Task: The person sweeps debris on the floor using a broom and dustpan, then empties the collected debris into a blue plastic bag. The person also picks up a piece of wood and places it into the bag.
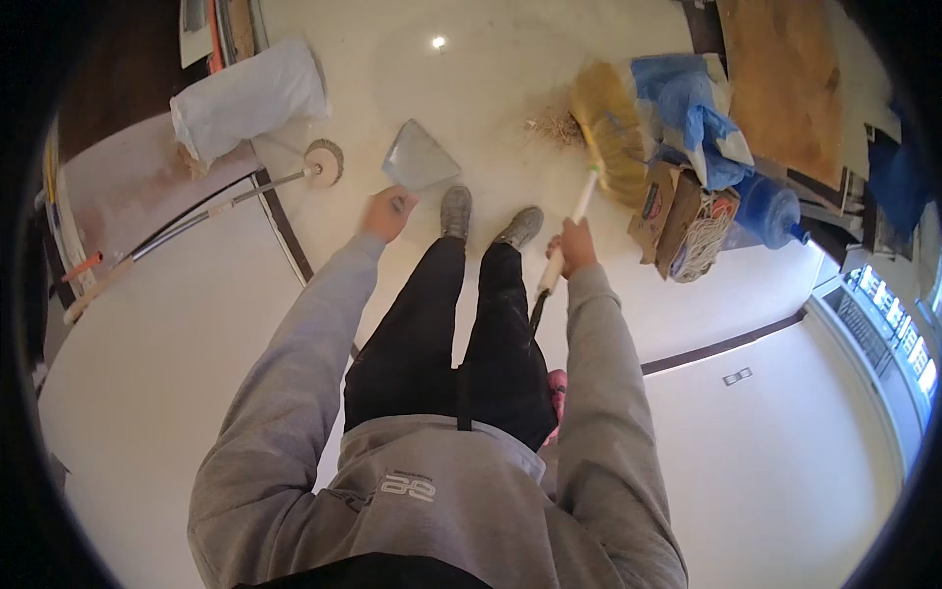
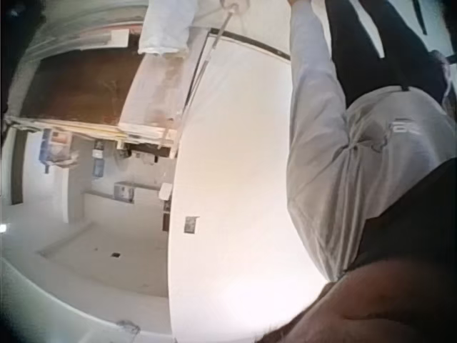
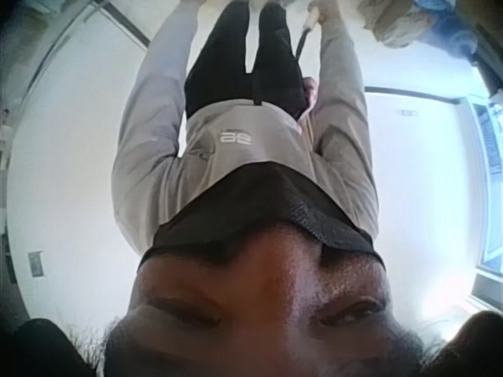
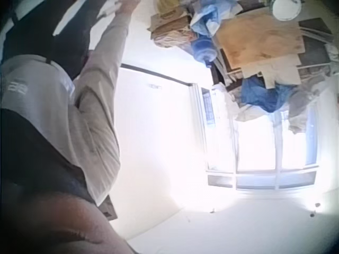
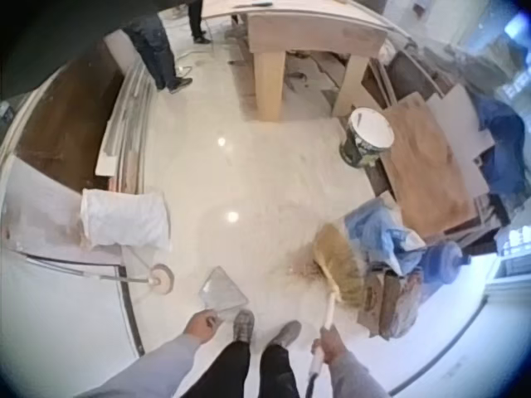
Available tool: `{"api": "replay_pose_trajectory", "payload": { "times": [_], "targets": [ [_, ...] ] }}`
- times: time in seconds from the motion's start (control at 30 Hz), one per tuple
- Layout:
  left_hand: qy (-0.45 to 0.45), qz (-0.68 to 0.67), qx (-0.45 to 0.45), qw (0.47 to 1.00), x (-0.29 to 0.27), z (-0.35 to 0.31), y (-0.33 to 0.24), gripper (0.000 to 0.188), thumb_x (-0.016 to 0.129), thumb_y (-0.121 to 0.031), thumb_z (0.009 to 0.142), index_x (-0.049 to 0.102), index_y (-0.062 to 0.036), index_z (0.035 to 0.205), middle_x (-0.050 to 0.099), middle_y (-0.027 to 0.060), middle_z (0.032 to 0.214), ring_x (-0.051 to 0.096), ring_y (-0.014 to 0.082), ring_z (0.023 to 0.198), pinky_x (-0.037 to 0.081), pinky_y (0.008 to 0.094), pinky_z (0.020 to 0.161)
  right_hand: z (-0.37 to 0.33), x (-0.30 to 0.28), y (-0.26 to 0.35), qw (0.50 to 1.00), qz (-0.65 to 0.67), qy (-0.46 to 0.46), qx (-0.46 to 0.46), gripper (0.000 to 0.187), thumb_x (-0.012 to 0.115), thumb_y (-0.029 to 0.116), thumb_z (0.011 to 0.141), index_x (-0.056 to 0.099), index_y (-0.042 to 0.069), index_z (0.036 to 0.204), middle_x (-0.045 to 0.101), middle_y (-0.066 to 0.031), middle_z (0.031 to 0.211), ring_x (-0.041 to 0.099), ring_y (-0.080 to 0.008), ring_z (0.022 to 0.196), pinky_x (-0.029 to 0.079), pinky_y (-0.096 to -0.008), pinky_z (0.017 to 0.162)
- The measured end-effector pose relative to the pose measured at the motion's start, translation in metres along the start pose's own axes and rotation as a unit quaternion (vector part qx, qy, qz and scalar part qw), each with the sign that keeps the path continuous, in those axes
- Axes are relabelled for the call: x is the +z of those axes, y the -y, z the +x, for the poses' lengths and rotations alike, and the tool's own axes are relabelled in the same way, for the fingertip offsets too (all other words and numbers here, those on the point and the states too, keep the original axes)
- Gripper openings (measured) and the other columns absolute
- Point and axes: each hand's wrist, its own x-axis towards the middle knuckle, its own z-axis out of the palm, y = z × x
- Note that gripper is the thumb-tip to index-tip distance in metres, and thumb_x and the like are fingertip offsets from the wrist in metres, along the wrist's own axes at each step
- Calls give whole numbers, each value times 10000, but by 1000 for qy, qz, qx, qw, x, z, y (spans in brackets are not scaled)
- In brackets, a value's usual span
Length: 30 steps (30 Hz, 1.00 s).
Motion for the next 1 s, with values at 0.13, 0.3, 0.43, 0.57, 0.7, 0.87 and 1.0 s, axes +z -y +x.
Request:
{"api": "replay_pose_trajectory", "payload": {
  "times": [0.13, 0.3, 0.43, 0.57, 0.7, 0.87, 1.0],
  "targets": [
    [49, 43, 41, 997, 33, 29, -18, 335, 716, -342, 919, 661, -12, 896, 660, 153, 791, 619, 301, 698, 511, 394, 696, -23, 27, -41, 999, -17, 28, -34, 256, 461, 258, 1026, 357, 179, 1245, 457, -65, 674, 465, -178, 464, 458, -328, 385],
    [95, 97, 99, 986, 75, 69, -63, 347, 712, -358, 918, 676, -13, 905, 681, 172, 827, 650, 327, 744, 522, 414, 717, -111, -46, -27, 998, 32, 53, 8, 532, 485, 268, 1038, 276, 199, 1522, 452, -17, 654, 458, -116, 468, 426, -277, 397],
    [132, 106, 105, 980, 89, 83, -105, 348, 712, -359, 918, 666, -16, 886, 681, 181, 819, 659, 340, 759, 524, 424, 726, -162, -92, -15, 1000, 12, 12, -9, 659, 490, 288, 1033, 159, 273, 1602, 462, -18, 668, 457, -110, 471, 426, -274, 402],
    [146, 123, 150, 970, 110, 88, -122, 357, 723, -365, 911, 662, -17, 860, 676, 182, 802, 654, 354, 755, 520, 431, 719, -125, -88, -23, 999, -17, -19, -34, 647, 481, 274, 1030, 165, 229, 1592, 462, -39, 671, 455, -131, 461, 431, -297, 396],
    [141, 131, 170, 967, 143, 90, -131, 366, 747, -364, 890, 656, -13, 840, 672, 182, 798, 643, 365, 748, 513, 436, 712, -47, -51, -28, 999, -43, -18, -13, 659, 473, 262, 1019, 141, 200, 1586, 458, -62, 664, 464, -174, 457, 452, -336, 396],
    [161, 152, 163, 961, 165, 95, -140, 354, 758, -358, 880, 667, -17, 852, 672, 187, 807, 636, 368, 749, 506, 434, 711, -69, 0, -66, 990, -144, -6, 0, 685, 503, 238, 1006, 149, 196, 1591, 472, -67, 676, 473, -187, 461, 461, -344, 400],
    [148, 128, 147, 970, 174, 99, -134, 366, 747, -381, 888, 677, -23, 870, 668, 186, 800, 634, 358, 750, 503, 432, 713, -128, -38, -67, 992, -75, 81, 56, 690, 532, 214, 1003, 182, 203, 1598, 483, -57, 673, 470, -170, 449, 454, -323, 390]
  ]
}}
